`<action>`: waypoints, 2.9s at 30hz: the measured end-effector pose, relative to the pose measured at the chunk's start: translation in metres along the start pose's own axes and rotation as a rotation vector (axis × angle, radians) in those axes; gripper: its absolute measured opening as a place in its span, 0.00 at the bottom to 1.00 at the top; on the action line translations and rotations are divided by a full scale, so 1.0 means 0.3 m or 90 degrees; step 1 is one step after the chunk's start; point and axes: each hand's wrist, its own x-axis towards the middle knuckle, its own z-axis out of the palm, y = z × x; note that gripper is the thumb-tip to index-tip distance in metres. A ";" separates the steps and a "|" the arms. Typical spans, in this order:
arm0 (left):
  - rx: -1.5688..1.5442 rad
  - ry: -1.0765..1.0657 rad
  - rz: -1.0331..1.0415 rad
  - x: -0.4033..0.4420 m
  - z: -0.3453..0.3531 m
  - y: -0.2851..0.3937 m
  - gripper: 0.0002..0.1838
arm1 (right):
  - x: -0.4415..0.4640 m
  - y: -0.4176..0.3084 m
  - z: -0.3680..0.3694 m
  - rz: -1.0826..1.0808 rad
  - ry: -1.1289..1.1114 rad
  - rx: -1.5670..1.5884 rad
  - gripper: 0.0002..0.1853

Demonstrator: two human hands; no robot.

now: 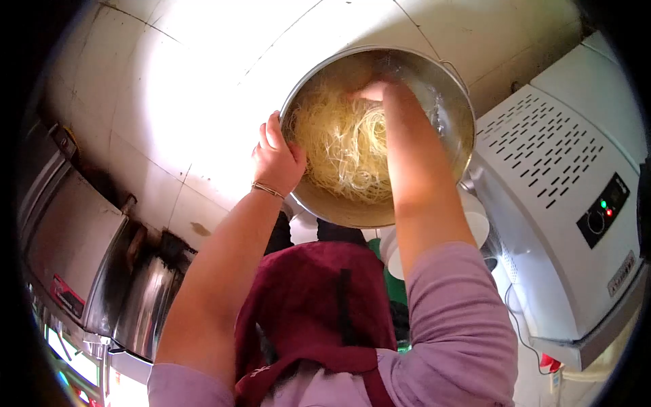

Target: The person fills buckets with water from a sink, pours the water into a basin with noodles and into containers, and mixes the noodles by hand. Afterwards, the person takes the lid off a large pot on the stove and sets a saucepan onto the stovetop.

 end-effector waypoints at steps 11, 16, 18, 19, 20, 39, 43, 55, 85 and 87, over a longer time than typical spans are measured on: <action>0.015 0.007 0.005 0.000 -0.004 0.006 0.38 | -0.371 0.084 0.049 -0.044 -0.271 0.350 0.34; 0.035 -0.015 -0.019 0.005 -0.014 0.015 0.38 | -0.677 0.233 0.082 -0.127 -0.002 0.351 0.34; 0.040 -0.040 -0.039 -0.001 -0.014 0.018 0.38 | -0.717 0.279 0.121 -0.155 -0.003 0.431 0.25; 0.036 -0.044 -0.044 -0.001 -0.011 0.017 0.37 | -0.759 0.267 0.107 -0.153 -0.004 0.430 0.25; 0.034 -0.046 -0.049 0.005 -0.011 0.013 0.37 | -0.804 0.247 0.081 -0.205 0.116 0.380 0.20; 0.012 -0.040 -0.044 0.003 -0.033 0.026 0.34 | -0.686 0.156 0.001 -0.181 0.300 0.184 0.16; 0.019 -0.018 -0.029 0.001 -0.011 0.012 0.34 | -0.323 0.071 0.081 -0.035 0.165 0.380 0.17; 0.018 -0.017 -0.034 0.001 -0.028 0.023 0.34 | -0.795 0.159 0.142 -0.166 0.268 0.492 0.13; -0.829 -0.540 -0.068 -0.222 -0.165 0.344 0.16 | -0.987 0.278 0.072 -0.300 -0.026 0.708 0.24; -0.637 -0.550 -0.036 -0.212 -0.148 0.309 0.14 | -0.993 0.250 0.106 -0.228 -0.122 0.804 0.24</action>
